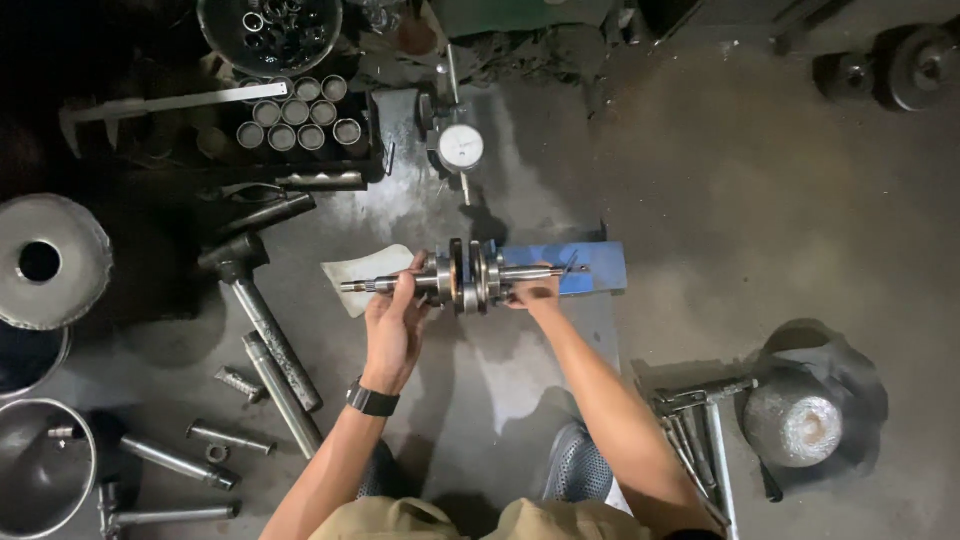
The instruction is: The person is working on a mechanical part, possibly a crankshaft, using various tools. They use a dial indicator to measure the part, a hammer to adjust components, and a wrench to tighten or loosen parts. The person is focused on ensuring the part is properly aligned and functional.
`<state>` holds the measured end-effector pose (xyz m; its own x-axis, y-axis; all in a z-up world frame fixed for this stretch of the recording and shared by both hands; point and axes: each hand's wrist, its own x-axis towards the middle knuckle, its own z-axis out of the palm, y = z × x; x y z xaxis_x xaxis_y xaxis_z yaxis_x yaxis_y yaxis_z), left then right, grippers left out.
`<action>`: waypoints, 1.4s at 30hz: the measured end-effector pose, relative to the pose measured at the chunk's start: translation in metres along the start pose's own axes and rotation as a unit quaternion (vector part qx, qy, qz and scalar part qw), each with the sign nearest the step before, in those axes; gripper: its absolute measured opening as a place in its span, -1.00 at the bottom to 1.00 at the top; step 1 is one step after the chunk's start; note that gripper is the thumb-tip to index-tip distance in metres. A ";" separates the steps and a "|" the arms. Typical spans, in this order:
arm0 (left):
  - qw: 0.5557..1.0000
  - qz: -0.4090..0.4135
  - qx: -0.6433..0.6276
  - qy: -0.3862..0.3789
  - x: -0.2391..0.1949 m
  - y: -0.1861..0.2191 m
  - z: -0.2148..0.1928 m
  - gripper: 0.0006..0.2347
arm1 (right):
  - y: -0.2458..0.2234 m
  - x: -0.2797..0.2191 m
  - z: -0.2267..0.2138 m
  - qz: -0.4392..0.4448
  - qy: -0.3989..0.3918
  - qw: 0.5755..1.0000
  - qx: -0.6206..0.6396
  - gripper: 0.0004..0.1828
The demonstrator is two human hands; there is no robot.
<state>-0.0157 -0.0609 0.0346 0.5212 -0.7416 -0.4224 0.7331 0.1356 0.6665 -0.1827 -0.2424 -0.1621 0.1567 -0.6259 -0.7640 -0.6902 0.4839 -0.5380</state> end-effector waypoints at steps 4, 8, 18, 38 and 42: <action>0.999 -0.016 0.028 0.017 -0.004 0.005 0.002 -0.59 | 0.011 0.004 0.001 -0.148 0.089 0.951 -0.257 -0.94; 0.999 -0.012 0.038 0.000 -0.002 0.002 -0.003 -0.61 | 0.029 -0.024 -0.020 -0.356 0.202 0.824 -0.393 -0.87; 0.999 -0.006 0.032 -0.001 -0.002 -0.001 -0.009 -0.67 | -0.030 -0.075 -0.097 -0.117 0.249 0.955 -0.116 -0.57; 0.999 0.004 0.038 -0.006 0.001 -0.003 -0.014 -0.68 | -0.035 -0.078 -0.032 -0.482 0.104 0.720 -0.488 -0.50; 0.999 0.006 0.050 -0.007 0.004 -0.012 -0.026 -0.70 | -0.068 -0.110 -0.036 -0.487 0.074 0.705 -0.511 -0.26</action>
<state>-0.0110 -0.0489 0.0091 0.5228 -0.7493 -0.4065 0.6790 0.0777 0.7300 -0.1790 -0.2286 -0.0290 0.8838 -0.4512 -0.1238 -0.4673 -0.8641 -0.1872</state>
